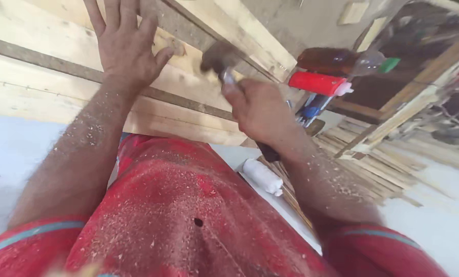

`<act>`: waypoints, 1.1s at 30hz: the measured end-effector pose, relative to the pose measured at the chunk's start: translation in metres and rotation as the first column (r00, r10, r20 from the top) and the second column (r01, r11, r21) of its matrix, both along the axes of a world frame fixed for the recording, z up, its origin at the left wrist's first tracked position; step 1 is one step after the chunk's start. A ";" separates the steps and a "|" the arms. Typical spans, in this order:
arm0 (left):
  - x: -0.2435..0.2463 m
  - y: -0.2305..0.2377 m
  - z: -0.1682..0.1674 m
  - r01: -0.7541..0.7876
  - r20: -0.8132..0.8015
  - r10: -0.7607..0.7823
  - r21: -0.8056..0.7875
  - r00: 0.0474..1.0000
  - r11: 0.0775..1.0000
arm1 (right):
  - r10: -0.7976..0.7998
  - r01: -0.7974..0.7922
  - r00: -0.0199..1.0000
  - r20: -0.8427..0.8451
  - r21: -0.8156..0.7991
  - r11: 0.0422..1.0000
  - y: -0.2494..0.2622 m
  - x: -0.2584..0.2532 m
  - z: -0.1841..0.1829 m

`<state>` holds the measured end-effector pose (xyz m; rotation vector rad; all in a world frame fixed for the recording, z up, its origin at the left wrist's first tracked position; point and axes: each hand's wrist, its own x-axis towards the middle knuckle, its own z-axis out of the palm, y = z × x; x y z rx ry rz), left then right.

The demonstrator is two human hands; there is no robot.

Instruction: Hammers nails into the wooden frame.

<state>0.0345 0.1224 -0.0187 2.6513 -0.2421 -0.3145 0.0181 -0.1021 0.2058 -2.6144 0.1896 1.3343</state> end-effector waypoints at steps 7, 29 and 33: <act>0.001 0.001 0.000 0.007 0.000 -0.007 0.003 1.000 1.000 | -0.043 0.033 0.989 0.141 0.071 0.997 -0.015 -0.033 -0.057; 0.005 -0.002 0.008 -0.007 -0.039 0.010 0.086 0.999 0.996 | -0.110 0.035 0.920 0.376 0.201 0.979 -0.043 -0.077 -0.106; 0.000 -0.003 0.005 -0.009 -0.022 0.012 0.111 1.000 0.994 | -0.064 0.037 0.942 0.329 0.088 0.995 -0.035 -0.075 -0.097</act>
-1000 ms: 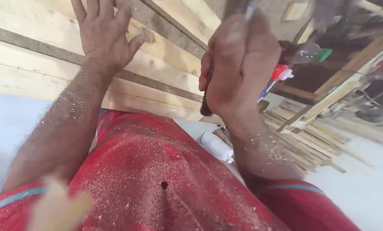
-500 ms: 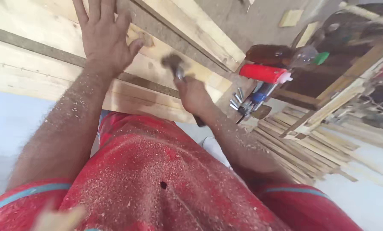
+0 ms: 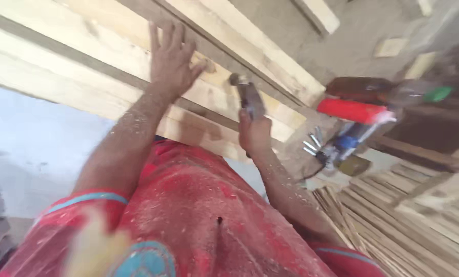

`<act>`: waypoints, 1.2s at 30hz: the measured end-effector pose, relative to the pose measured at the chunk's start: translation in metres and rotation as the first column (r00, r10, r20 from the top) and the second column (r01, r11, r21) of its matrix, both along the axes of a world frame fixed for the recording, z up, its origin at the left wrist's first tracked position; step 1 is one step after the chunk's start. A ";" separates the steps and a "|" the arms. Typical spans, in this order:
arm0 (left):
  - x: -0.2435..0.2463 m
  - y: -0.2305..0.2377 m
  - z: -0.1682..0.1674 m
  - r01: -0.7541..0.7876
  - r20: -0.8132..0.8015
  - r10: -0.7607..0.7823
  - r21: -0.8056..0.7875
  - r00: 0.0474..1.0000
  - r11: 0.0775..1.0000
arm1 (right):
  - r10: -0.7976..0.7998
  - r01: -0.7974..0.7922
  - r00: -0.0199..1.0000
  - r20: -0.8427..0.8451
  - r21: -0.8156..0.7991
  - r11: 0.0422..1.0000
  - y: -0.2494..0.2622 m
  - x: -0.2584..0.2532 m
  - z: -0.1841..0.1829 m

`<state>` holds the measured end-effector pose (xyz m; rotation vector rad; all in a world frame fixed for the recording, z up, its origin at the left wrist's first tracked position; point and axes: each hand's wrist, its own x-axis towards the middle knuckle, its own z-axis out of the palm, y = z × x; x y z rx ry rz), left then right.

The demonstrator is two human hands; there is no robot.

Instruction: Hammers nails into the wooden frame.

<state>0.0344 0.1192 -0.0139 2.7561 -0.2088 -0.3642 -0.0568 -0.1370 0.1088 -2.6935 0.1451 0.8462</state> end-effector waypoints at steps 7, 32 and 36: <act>0.016 0.062 0.022 0.048 0.011 -0.047 -0.224 0.999 0.973 | -0.125 0.113 0.980 -0.152 -0.088 0.990 0.017 0.012 -0.026; 0.052 0.253 0.011 -0.026 -0.093 0.020 -0.069 0.995 0.997 | -0.046 0.038 0.996 0.072 0.110 0.993 0.315 0.121 0.120; 0.052 0.254 0.012 -0.018 -0.110 0.012 -0.055 0.994 0.998 | -0.020 -0.011 0.981 0.193 0.163 0.987 0.308 0.097 0.070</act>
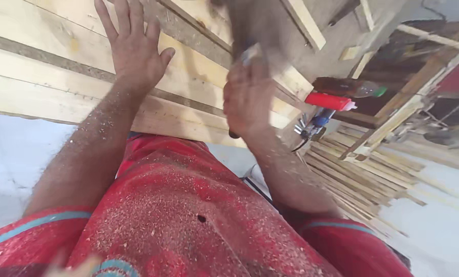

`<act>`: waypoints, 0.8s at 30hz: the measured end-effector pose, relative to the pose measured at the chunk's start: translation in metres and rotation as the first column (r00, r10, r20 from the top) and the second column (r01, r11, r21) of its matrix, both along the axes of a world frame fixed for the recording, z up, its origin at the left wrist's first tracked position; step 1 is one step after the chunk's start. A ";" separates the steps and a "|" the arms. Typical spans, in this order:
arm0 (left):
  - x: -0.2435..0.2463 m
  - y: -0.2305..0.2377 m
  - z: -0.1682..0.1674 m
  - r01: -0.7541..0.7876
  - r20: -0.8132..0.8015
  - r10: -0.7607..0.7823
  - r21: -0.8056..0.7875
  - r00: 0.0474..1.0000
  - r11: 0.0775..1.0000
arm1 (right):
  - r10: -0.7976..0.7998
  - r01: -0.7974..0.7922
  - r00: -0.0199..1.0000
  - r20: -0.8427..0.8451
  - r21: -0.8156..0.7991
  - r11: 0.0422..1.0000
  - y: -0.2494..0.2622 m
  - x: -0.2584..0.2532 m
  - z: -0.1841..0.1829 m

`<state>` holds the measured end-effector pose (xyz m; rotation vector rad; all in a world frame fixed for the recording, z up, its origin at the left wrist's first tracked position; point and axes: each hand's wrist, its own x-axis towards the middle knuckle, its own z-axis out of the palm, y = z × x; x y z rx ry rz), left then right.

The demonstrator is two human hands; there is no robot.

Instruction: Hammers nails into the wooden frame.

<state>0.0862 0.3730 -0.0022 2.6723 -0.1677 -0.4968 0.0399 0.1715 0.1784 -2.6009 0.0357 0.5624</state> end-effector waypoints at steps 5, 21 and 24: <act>0.005 0.001 -0.003 -0.006 0.039 0.006 0.017 0.999 1.000 | -0.130 -0.080 0.798 -0.588 -0.317 0.945 -0.036 -0.017 -0.018; 0.005 -0.009 0.001 0.005 0.084 -0.014 0.108 0.996 0.994 | -0.051 0.049 0.997 0.059 0.036 0.998 -0.061 -0.057 -0.087; -0.005 -0.008 -0.005 -0.002 0.114 -0.015 0.149 0.993 0.989 | -0.110 0.090 0.940 -0.322 -0.077 0.993 -0.063 -0.052 -0.100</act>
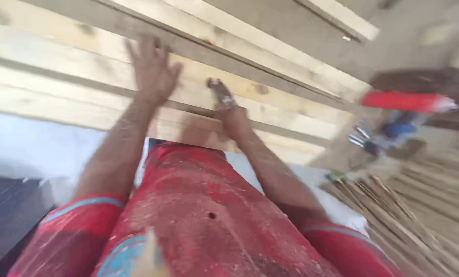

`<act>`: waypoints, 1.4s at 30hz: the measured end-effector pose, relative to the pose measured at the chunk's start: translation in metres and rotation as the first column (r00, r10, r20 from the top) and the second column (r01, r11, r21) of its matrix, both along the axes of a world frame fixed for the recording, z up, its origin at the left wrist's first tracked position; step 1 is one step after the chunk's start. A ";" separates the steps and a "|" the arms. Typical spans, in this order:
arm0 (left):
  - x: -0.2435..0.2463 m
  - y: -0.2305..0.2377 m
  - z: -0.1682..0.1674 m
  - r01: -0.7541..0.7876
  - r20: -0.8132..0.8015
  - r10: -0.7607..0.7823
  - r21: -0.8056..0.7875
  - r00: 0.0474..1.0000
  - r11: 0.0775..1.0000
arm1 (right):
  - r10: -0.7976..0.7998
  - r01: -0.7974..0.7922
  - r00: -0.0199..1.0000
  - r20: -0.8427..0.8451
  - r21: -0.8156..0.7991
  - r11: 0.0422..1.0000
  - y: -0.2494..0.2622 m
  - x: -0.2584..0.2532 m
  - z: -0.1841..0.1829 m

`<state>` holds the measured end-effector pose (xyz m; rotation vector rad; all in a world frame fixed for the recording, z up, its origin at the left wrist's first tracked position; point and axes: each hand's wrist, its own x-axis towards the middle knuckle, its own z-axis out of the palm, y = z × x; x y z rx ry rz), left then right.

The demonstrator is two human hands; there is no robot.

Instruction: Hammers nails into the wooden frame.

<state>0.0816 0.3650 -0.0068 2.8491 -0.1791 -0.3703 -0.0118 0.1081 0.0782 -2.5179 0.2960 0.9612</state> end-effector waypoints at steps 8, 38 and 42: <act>0.014 0.068 0.016 0.036 0.002 -0.037 -0.229 0.999 0.973 | 0.003 -0.015 0.997 -0.081 -0.156 0.988 0.018 0.016 0.012; 0.056 0.226 -0.001 -0.001 -0.082 -0.011 -0.142 0.997 0.990 | 0.081 -0.080 0.981 0.177 -0.016 0.997 0.253 0.060 0.036; 0.059 0.227 0.003 -0.001 -0.088 -0.010 -0.124 0.996 0.992 | 0.069 -0.052 0.984 0.162 -0.102 0.993 0.253 0.076 0.056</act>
